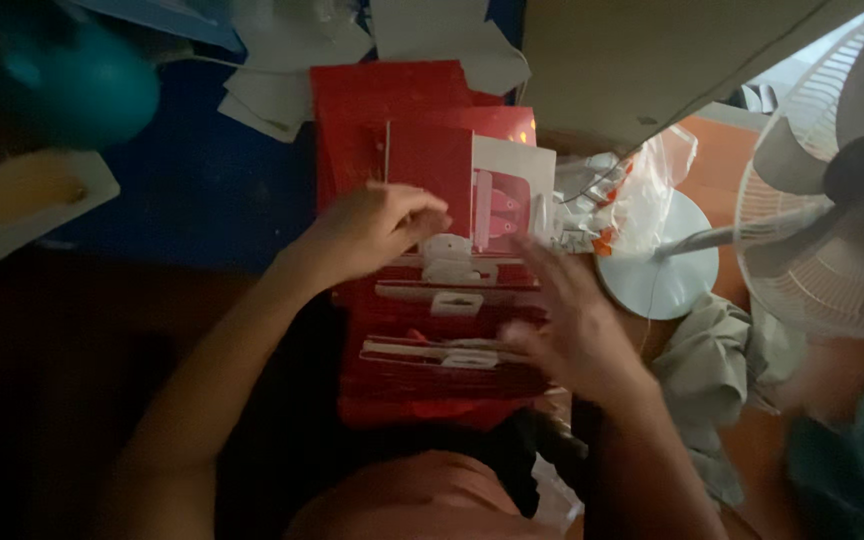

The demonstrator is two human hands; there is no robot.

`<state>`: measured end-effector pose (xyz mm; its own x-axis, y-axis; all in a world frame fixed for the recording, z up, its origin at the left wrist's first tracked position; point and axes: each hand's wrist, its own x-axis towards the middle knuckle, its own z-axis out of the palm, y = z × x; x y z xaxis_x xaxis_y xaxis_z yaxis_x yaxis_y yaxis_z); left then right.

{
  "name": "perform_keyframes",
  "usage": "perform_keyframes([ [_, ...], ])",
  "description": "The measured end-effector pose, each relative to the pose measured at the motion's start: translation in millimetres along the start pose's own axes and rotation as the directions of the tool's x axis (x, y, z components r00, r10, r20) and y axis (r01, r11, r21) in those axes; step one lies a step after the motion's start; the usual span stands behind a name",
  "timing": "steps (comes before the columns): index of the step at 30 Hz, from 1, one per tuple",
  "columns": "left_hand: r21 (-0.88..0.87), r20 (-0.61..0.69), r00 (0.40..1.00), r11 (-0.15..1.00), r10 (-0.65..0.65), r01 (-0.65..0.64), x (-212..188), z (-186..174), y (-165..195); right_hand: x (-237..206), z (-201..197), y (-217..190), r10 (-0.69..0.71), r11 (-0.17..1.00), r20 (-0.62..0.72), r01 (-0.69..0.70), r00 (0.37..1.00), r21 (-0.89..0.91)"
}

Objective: The person repeatedly picks up small red paper gift bags with white handles from a pile and stacks them into a neat pile on their lap. The person aligns the bags by their handles and edges while stacking them.

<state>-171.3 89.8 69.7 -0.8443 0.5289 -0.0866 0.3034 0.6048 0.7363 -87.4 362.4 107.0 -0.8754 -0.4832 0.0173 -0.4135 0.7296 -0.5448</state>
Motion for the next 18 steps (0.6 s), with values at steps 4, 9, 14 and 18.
perform_keyframes([
  [4,0.316,-0.196,0.971,0.946,0.134,-0.067,40.3,-9.7,0.0,47.3,-7.4,19.5,0.259,0.965,0.065,-0.261,0.964,0.026],
  [9,0.505,-0.275,0.954,0.863,0.123,0.034,86.8,-28.1,5.8,71.1,7.9,22.0,0.145,0.971,0.210,-0.180,0.967,0.159],
  [14,0.497,-0.202,0.979,0.864,0.019,0.086,95.6,-30.2,7.7,70.0,14.2,16.2,0.143,0.973,0.211,-0.177,0.967,0.150],
  [18,0.257,-0.082,0.994,0.962,-0.073,0.092,91.1,-28.2,-3.6,64.3,12.2,5.2,0.087,0.985,0.262,-0.123,0.961,0.122],
])
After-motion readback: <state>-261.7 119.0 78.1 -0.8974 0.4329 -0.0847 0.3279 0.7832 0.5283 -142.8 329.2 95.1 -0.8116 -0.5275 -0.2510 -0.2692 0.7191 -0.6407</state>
